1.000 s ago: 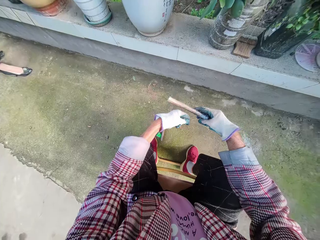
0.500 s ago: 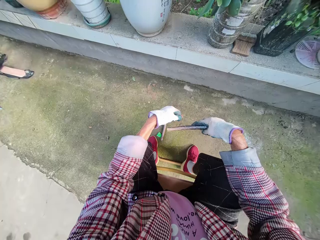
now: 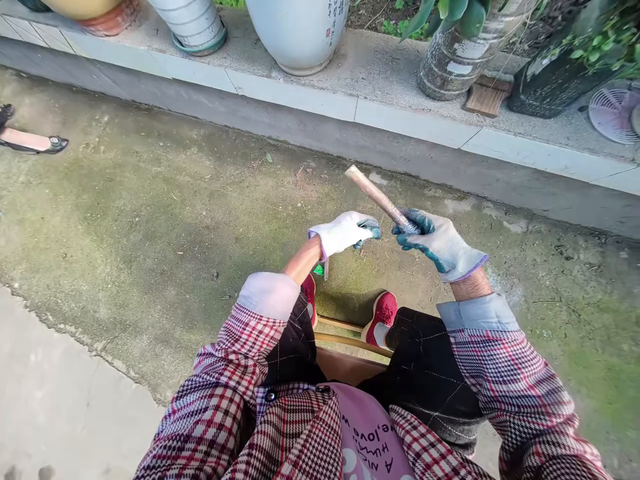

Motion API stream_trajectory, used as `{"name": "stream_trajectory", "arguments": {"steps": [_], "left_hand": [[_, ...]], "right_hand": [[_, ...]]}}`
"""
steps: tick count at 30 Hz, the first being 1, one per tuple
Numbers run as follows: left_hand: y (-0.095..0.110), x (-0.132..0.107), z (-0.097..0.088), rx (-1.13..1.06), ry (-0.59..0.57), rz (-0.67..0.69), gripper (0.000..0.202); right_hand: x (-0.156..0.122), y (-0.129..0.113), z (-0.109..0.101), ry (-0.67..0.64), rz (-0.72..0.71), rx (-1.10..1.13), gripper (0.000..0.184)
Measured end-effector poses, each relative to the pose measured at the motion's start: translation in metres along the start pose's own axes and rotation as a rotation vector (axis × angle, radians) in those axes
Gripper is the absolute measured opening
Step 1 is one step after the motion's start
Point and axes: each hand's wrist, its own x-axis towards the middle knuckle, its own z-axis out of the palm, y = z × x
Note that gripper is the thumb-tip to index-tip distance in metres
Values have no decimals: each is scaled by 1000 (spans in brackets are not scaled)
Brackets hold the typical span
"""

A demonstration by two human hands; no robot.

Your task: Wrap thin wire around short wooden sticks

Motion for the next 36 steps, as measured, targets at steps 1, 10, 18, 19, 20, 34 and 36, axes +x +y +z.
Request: {"name": "stream_trajectory", "arguments": {"steps": [1, 10, 18, 19, 20, 34, 36], "left_hand": [[1, 0, 0, 49, -1, 5, 18], [13, -11, -18, 507, 94, -10, 31], [22, -14, 4, 516, 85, 4, 31], [23, -14, 6, 533, 86, 6, 31], [24, -13, 9, 554, 80, 6, 31], [7, -16, -25, 636, 32, 3, 24], [4, -16, -30, 569, 47, 13, 23]], "right_hand": [[4, 3, 2, 31, -16, -79, 63], [21, 15, 1, 184, -151, -740, 59], [9, 7, 13, 131, -159, -263, 59], [7, 5, 17, 108, -137, -136, 59], [6, 4, 20, 89, -117, -47, 59], [-4, -3, 4, -379, 46, -1211, 43], [-14, -10, 1, -501, 45, -946, 44]]}}
